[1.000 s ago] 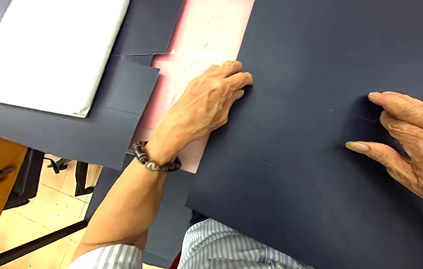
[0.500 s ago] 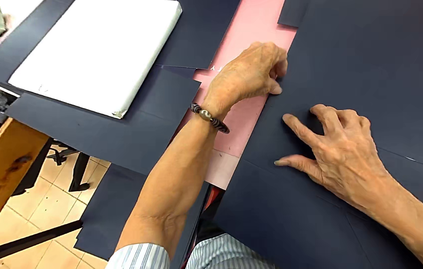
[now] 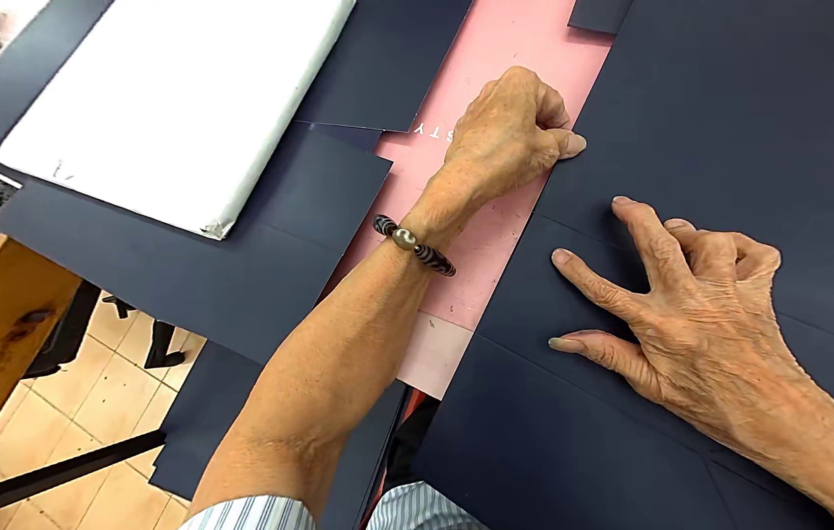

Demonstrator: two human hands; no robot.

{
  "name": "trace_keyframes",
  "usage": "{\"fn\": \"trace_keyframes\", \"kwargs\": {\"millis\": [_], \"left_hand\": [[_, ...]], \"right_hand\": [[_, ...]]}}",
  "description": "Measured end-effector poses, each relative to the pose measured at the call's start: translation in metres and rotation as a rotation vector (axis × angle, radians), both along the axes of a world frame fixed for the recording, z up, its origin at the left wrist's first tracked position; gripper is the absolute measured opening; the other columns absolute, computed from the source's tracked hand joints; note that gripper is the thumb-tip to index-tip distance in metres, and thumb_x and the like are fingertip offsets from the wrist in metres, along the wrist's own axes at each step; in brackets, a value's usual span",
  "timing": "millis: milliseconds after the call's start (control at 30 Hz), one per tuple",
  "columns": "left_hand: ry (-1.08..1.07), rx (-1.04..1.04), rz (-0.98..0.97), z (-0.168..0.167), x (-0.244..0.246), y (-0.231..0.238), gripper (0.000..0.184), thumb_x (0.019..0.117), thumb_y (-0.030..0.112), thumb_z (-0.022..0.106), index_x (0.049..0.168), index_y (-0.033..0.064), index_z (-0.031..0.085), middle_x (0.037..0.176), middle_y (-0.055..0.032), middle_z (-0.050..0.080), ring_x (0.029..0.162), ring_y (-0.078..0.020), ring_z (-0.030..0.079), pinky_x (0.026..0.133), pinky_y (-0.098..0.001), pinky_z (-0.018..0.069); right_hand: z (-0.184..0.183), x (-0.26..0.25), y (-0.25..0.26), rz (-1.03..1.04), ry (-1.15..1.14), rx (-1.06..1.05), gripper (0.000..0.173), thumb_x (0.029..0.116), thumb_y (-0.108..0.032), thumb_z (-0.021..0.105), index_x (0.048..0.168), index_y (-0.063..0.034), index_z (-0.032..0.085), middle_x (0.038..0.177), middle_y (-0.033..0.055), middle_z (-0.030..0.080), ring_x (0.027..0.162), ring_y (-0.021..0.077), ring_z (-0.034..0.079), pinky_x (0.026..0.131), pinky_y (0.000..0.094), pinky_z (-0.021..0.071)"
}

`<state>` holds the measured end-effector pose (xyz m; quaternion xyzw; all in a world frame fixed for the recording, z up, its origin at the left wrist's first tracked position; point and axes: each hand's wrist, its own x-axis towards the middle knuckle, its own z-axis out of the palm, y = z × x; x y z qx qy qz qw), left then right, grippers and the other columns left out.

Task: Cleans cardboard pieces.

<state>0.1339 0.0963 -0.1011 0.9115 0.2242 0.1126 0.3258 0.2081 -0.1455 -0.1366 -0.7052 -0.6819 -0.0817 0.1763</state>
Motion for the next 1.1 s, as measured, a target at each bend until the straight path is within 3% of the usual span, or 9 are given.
{"fn": "trace_keyframes", "kwargs": {"millis": [500, 767, 933, 1000, 1033, 1067, 1100], "left_hand": [[0.078, 0.051, 0.168, 0.002, 0.006, -0.014, 0.026, 0.0937, 0.031, 0.070, 0.073, 0.0145, 0.068, 0.068, 0.0035, 0.056, 0.068, -0.0138, 0.053, 0.066, -0.0430, 0.0376], [0.121, 0.118, 0.199, 0.003, 0.009, -0.023, 0.025, 0.0951, 0.031, 0.066, 0.080, 0.0113, 0.068, 0.077, -0.0017, 0.060, 0.080, -0.0193, 0.058, 0.073, -0.0487, 0.0379], [0.120, 0.209, 0.152, 0.002, 0.005, -0.027, 0.026, 0.0987, 0.032, 0.063, 0.086, 0.0093, 0.067, 0.078, -0.0026, 0.061, 0.079, -0.0199, 0.059, 0.071, -0.0452, 0.0403], [0.088, 0.215, 0.073, 0.005, -0.005, -0.029, 0.027, 0.1004, 0.030, 0.062, 0.105, 0.0047, 0.068, 0.083, -0.0073, 0.065, 0.080, -0.0238, 0.063, 0.072, -0.0463, 0.0468], [0.086, 0.214, 0.008, 0.010, -0.012, -0.030, 0.034, 0.1003, 0.028, 0.063, 0.124, 0.0038, 0.063, 0.093, -0.0099, 0.068, 0.085, -0.0257, 0.066, 0.077, -0.0480, 0.0506], [0.096, 0.237, -0.059, 0.014, -0.021, -0.033, 0.051, 0.0981, 0.026, 0.066, 0.142, 0.0049, 0.052, 0.106, -0.0116, 0.068, 0.092, -0.0265, 0.067, 0.081, -0.0479, 0.0536], [0.127, 0.266, -0.122, 0.019, -0.031, -0.038, 0.069, 0.0949, 0.027, 0.070, 0.153, 0.0056, 0.041, 0.124, -0.0152, 0.065, 0.107, -0.0297, 0.066, 0.089, -0.0493, 0.0534]], "right_hand": [[0.000, 0.000, -0.001, 0.008, 0.000, 0.006, 0.062, 0.0995, -0.071, 0.038, 0.140, -0.0332, 0.065, 0.150, 0.0249, 0.050, 0.121, 0.0478, 0.051, 0.096, 0.0647, 0.0287], [0.001, 0.002, 0.000, 0.027, 0.014, 0.016, 0.061, 0.0991, -0.071, 0.039, 0.138, -0.0324, 0.067, 0.147, 0.0264, 0.052, 0.119, 0.0483, 0.051, 0.093, 0.0640, 0.0297], [0.000, 0.002, 0.000, 0.012, 0.011, 0.017, 0.060, 0.0999, -0.069, 0.039, 0.137, -0.0325, 0.067, 0.147, 0.0247, 0.053, 0.119, 0.0467, 0.052, 0.094, 0.0642, 0.0293], [0.000, 0.001, 0.000, 0.004, 0.011, 0.024, 0.059, 0.1003, -0.069, 0.038, 0.137, -0.0332, 0.067, 0.147, 0.0242, 0.053, 0.119, 0.0464, 0.053, 0.094, 0.0643, 0.0300], [-0.001, 0.002, 0.000, 0.003, 0.015, 0.030, 0.059, 0.1007, -0.069, 0.038, 0.137, -0.0332, 0.067, 0.148, 0.0240, 0.053, 0.118, 0.0462, 0.053, 0.094, 0.0641, 0.0297], [-0.001, 0.001, -0.001, -0.002, 0.019, 0.029, 0.059, 0.1011, -0.068, 0.037, 0.138, -0.0332, 0.067, 0.148, 0.0237, 0.053, 0.118, 0.0461, 0.052, 0.095, 0.0642, 0.0296], [-0.001, 0.001, -0.001, -0.008, 0.017, 0.024, 0.059, 0.1014, -0.068, 0.036, 0.139, -0.0337, 0.066, 0.149, 0.0236, 0.053, 0.120, 0.0469, 0.053, 0.096, 0.0652, 0.0297]]}}
